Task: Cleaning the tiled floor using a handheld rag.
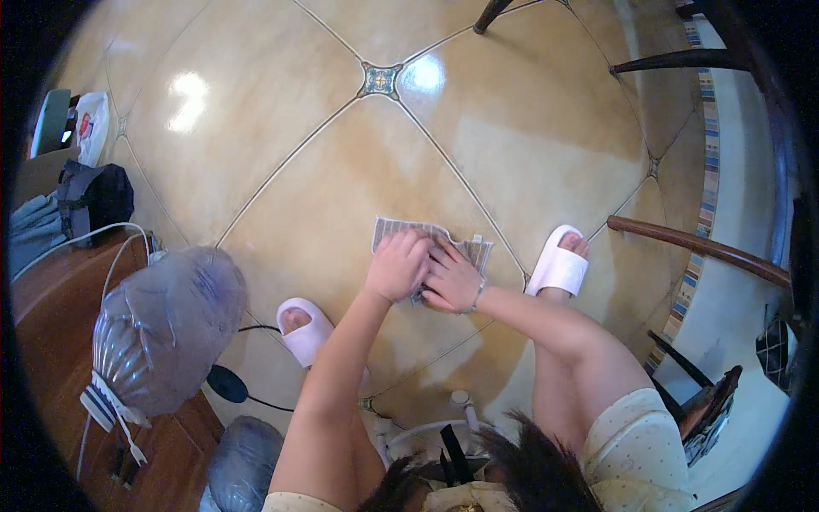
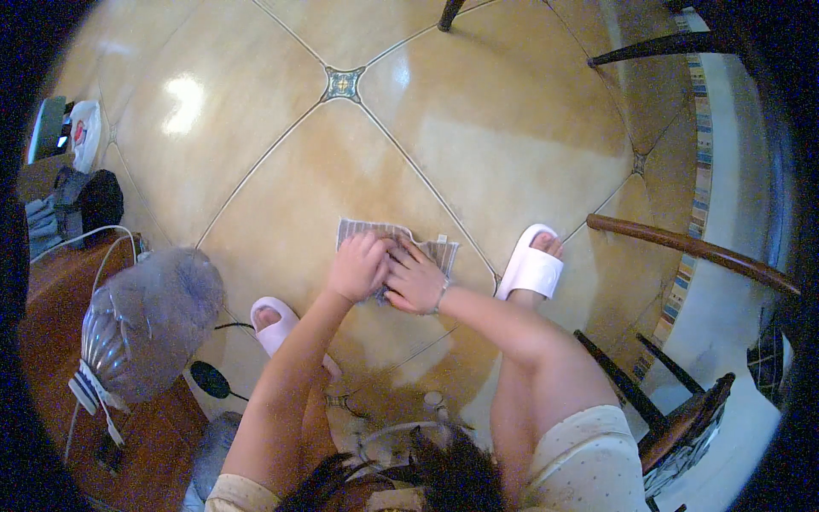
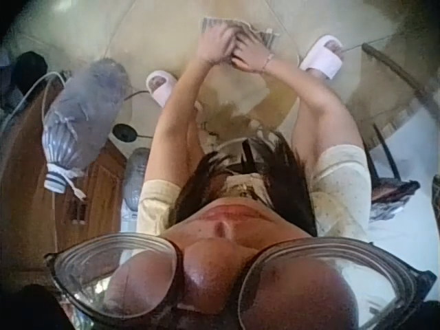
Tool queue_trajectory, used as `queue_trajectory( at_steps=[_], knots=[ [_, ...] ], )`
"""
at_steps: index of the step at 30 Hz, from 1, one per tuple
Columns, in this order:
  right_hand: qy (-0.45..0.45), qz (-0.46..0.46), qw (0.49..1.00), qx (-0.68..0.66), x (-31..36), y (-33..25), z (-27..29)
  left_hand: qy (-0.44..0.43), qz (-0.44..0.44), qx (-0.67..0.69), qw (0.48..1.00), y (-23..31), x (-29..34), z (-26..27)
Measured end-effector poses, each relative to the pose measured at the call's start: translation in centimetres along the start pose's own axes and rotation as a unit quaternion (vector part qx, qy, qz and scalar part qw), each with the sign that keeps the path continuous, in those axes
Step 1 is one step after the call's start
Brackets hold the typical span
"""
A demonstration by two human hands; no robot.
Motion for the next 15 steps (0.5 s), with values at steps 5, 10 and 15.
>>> queue_trajectory(
  at_steps=[5,10,15],
  knots=[
    [0.244,-0.167,0.955,-0.012,4.3,4.4,0.5,0.02,-0.073,0.033,0.997,2.8,-2.6,-1.9],
    [0.276,-0.241,0.928,0.066,2.4,9.9,5.0,0.061,-0.045,-0.008,0.997,1.5,-9.5,-0.5],
    [0.23,-0.287,0.918,0.149,-1.0,15.6,11.6,0.085,-0.041,-0.024,0.995,-1.4,-17.7,1.7]
  ],
)
Point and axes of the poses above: each hand's wrist, its own x-axis away from the middle knuckle, its own z-axis out of the back of the hand, y = z × x, the point moved 7 cm from there along -x, towards the middle knuckle, and after that the axes turned 1 degree about -x, right-handed, at the moved point
